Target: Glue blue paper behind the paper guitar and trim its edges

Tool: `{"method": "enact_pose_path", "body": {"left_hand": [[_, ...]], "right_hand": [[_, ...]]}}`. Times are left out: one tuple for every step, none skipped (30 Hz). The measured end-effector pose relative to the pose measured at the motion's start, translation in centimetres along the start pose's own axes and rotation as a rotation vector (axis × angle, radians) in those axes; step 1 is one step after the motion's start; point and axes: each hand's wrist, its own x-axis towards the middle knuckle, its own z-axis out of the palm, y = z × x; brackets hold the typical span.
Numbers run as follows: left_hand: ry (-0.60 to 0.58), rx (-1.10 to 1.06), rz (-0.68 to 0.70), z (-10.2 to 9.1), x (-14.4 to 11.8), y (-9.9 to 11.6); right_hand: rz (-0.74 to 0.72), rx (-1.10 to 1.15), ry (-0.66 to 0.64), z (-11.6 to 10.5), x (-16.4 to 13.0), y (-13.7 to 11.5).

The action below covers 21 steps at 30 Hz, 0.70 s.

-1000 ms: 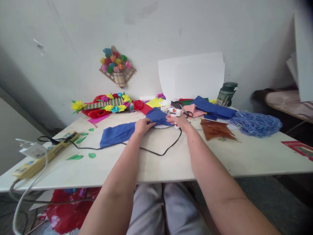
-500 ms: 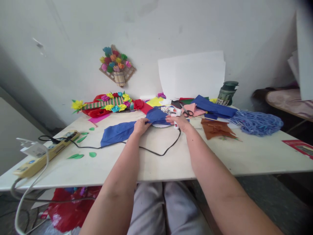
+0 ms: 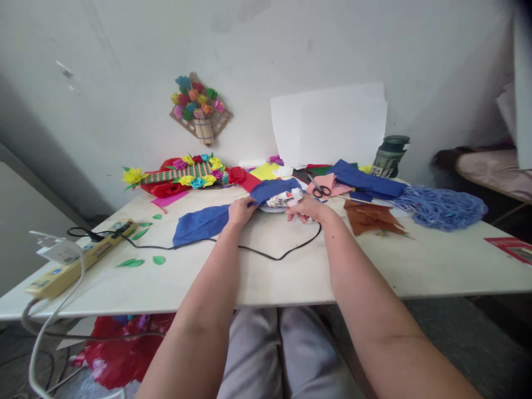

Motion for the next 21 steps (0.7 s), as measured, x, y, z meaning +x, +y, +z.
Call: {"method": "enact_pose_path", "body": {"left_hand": [[-0.005,-0.003,-0.004,-0.1,0.0,0.1],[-0.004,-0.006,-0.006,-0.1,-0.1,0.1],[0.000,-0.008,-0.008,-0.2,-0.1,0.2],[0.006,-0.009,-0.011,-0.2,-0.1,0.2],[0.013,-0.010,-0.012,-0.2,-0.1,0.2],[0.020,-0.010,-0.013,-0.2,-0.1,0.2],[0.028,-0.010,-0.014,-0.2,-0.1,0.2],[0.036,-0.011,-0.013,-0.2,0.0,0.2],[0.042,-0.014,-0.010,-0.1,0.0,0.1],[0.048,-0.018,-0.008,-0.1,0.1,0.0],[0.051,-0.023,-0.007,0.0,0.1,0.0],[0.053,-0.029,-0.006,0.0,0.2,-0.1],[0.055,-0.036,-0.005,0.1,0.2,-0.2],[0.057,-0.042,-0.003,0.1,0.2,-0.2],[0.059,-0.046,-0.002,0.1,0.2,-0.2],[0.062,-0.049,0.000,0.1,0.2,-0.2],[0.065,-0.050,0.001,0.1,0.2,-0.2],[0.066,-0.049,-0.001,0.1,0.2,-0.2],[0.066,-0.048,-0.003,0.1,0.2,-0.1],[0.065,-0.049,-0.006,0.1,0.2,-0.1],[0.063,-0.051,-0.009,0.1,0.2,-0.1]], "right_hand": [[0.013,-0.028,0.012,0.1,0.2,0.1],[0.023,-0.049,0.030,0.1,0.3,0.1],[0.029,-0.061,0.050,0.2,0.4,0.1],[0.033,-0.066,0.070,0.3,0.4,0.0],[0.037,-0.070,0.093,0.4,0.4,-0.1],[0.042,-0.075,0.114,0.5,0.4,-0.2],[0.044,-0.082,0.134,0.7,0.4,-0.4],[0.048,-0.092,0.154,0.9,0.4,-0.5],[0.056,-0.103,0.173,1.0,0.4,-0.6],[0.064,-0.113,0.191,1.2,0.4,-0.7],[0.067,-0.116,0.207,1.4,0.5,-0.7],[0.063,-0.112,0.221,1.5,0.7,-0.6],[0.053,-0.102,0.231,1.6,0.9,-0.5],[0.037,-0.091,0.235,1.7,1.1,-0.4],[0.019,-0.085,0.239,1.8,1.3,-0.2],[0.007,-0.092,0.243,1.9,1.4,0.0],[0.004,-0.114,0.250,1.9,1.6,0.1],[0.007,-0.148,0.258,2.0,1.8,0.3],[0.010,-0.185,0.267,2.0,1.9,0.4],[0.014,-0.222,0.276,2.1,2.0,0.5],[0.016,-0.254,0.281,2.2,2.1,0.6]]}}
